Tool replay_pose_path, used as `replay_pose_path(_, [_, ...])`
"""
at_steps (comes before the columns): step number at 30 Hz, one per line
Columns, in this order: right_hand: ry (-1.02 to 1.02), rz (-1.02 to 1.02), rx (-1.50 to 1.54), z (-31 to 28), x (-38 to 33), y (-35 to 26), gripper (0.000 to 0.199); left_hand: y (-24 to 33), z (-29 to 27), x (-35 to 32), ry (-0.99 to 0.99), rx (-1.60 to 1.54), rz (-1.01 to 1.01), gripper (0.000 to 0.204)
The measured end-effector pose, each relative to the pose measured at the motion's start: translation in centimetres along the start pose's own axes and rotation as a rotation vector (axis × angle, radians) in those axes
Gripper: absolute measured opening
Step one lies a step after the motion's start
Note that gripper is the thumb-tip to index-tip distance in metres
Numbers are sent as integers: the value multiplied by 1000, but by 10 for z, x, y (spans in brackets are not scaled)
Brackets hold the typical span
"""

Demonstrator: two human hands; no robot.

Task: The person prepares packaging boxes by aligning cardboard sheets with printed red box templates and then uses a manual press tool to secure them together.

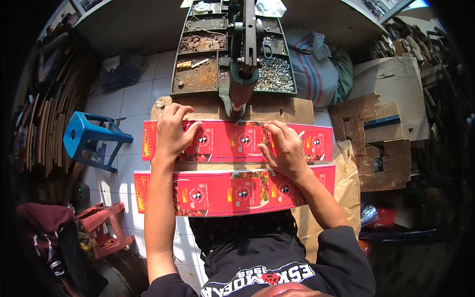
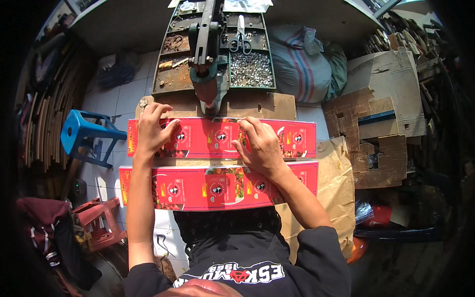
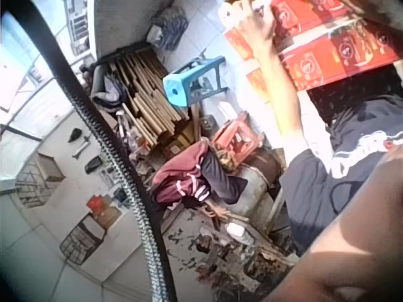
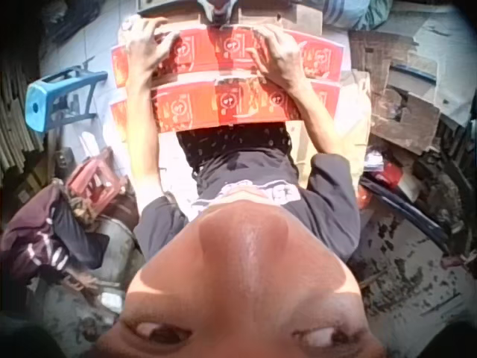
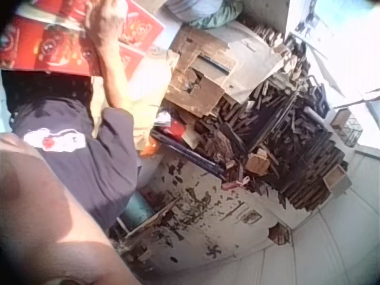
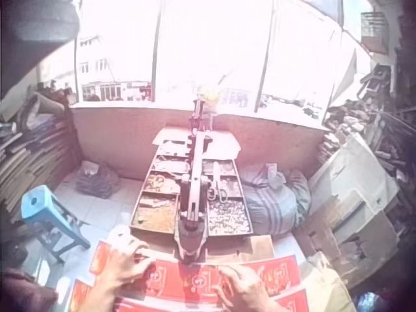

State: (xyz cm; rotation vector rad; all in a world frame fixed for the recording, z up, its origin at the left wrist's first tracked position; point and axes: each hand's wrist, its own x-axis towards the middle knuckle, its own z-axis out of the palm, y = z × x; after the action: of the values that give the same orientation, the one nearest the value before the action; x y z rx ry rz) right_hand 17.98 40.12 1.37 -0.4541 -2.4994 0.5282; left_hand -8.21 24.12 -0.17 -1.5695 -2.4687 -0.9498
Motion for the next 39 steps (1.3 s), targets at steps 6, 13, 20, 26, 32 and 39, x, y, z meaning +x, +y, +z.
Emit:
replay_pose_path(6, [-161,4,-104,-2,0,11,24,7,1,4,-24,-38,18,33])
replay_pose_path(13, [-66,-50,-148,-7,-1,2,34,4,1,3,-35,-39,9,32])
replay_pose_path(20, [-115,-49,-95,-1,-1,6,45,6,-1,3,-50,-40,-33,33])
replay_pose_path(26, [-101,-41,-89,-1,-1,8,46,6,-1,2,-100,63,29,32])
replay_pose_path(32, [-186,-41,-162,-1,-2,9,35,10,0,2,-70,41,-4,31])
replay_pose_path(39, [-148,-44,-128,-2,1,5,26,3,0,1,-119,75,18,39])
